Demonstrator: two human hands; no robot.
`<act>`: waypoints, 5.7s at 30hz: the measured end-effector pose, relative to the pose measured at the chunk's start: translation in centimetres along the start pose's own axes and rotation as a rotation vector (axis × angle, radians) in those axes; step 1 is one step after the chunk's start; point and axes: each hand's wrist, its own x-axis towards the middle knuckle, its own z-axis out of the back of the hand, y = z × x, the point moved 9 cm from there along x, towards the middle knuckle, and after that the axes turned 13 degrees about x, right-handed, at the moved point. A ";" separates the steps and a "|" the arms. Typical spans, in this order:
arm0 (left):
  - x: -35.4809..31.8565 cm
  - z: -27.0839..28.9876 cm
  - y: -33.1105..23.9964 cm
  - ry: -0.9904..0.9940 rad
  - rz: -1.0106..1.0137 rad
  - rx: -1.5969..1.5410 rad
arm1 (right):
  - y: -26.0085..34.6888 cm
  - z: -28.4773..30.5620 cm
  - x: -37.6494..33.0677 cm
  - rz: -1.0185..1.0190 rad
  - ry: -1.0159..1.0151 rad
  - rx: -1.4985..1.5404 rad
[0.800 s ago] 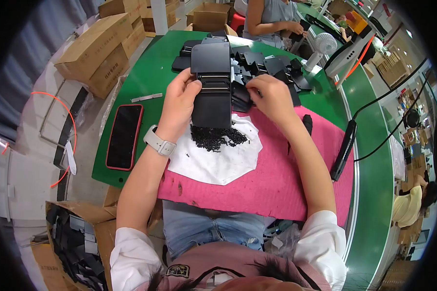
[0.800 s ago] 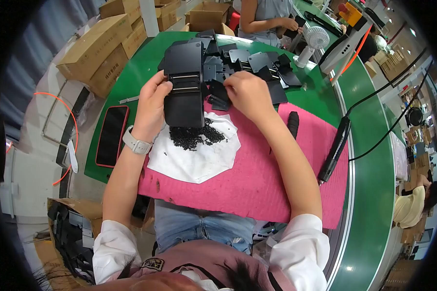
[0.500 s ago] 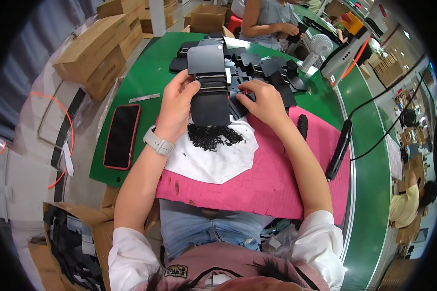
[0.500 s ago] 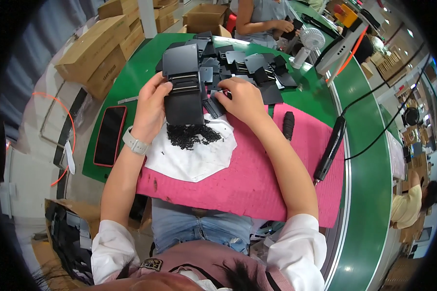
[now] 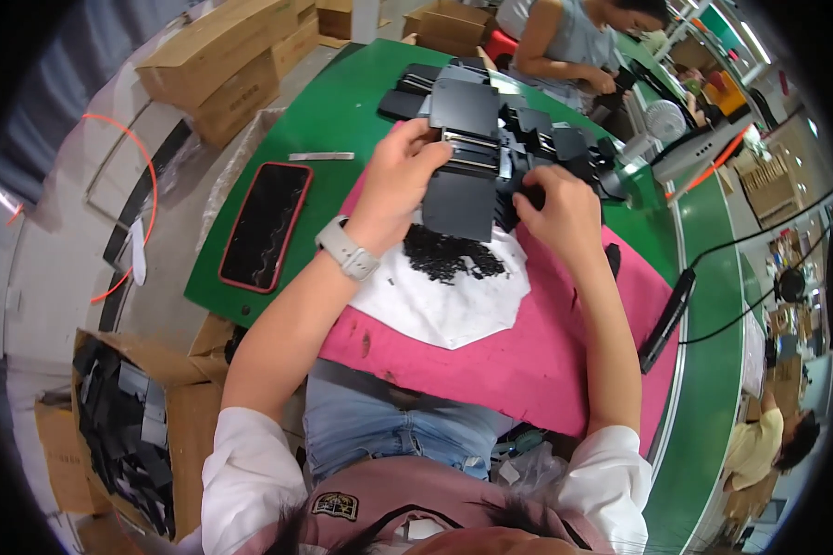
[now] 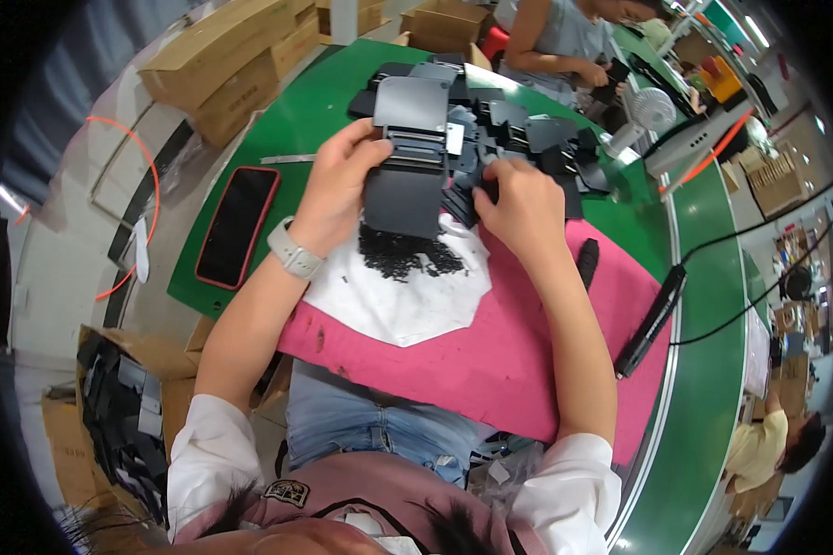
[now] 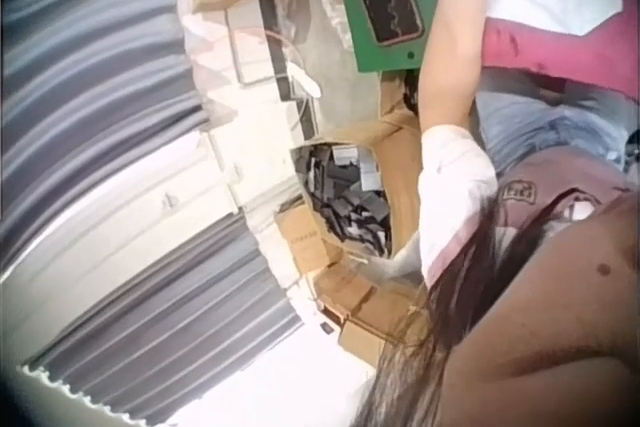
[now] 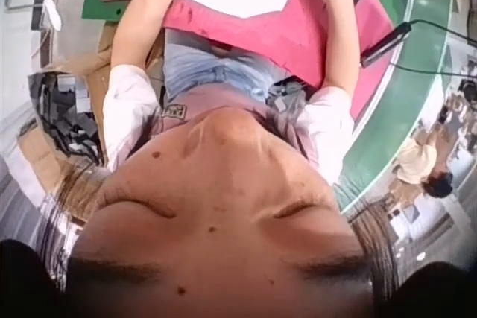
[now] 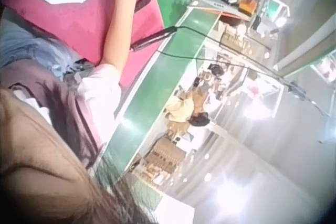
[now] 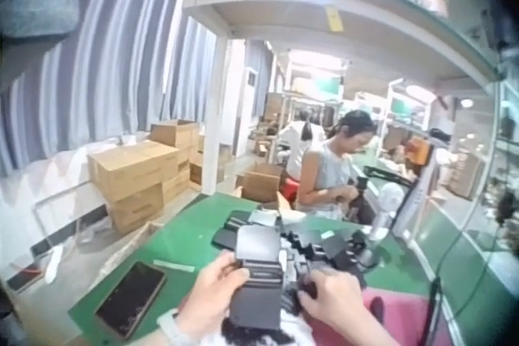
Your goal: Assembling small black plastic components by inserting screws using an electric screwdriver.
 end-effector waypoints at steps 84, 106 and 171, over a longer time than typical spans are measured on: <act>-7.2 -3.9 -1.3 0.159 -0.705 1.244 | -24.5 14.7 -27.1 -0.915 -0.290 0.032; -6.7 -11.8 2.7 0.607 0.334 0.058 | -0.5 16.1 -12.0 -0.061 -0.454 1.439; -10.2 -10.2 6.1 0.759 0.557 0.565 | 1.6 10.2 -10.4 -0.084 -0.206 1.588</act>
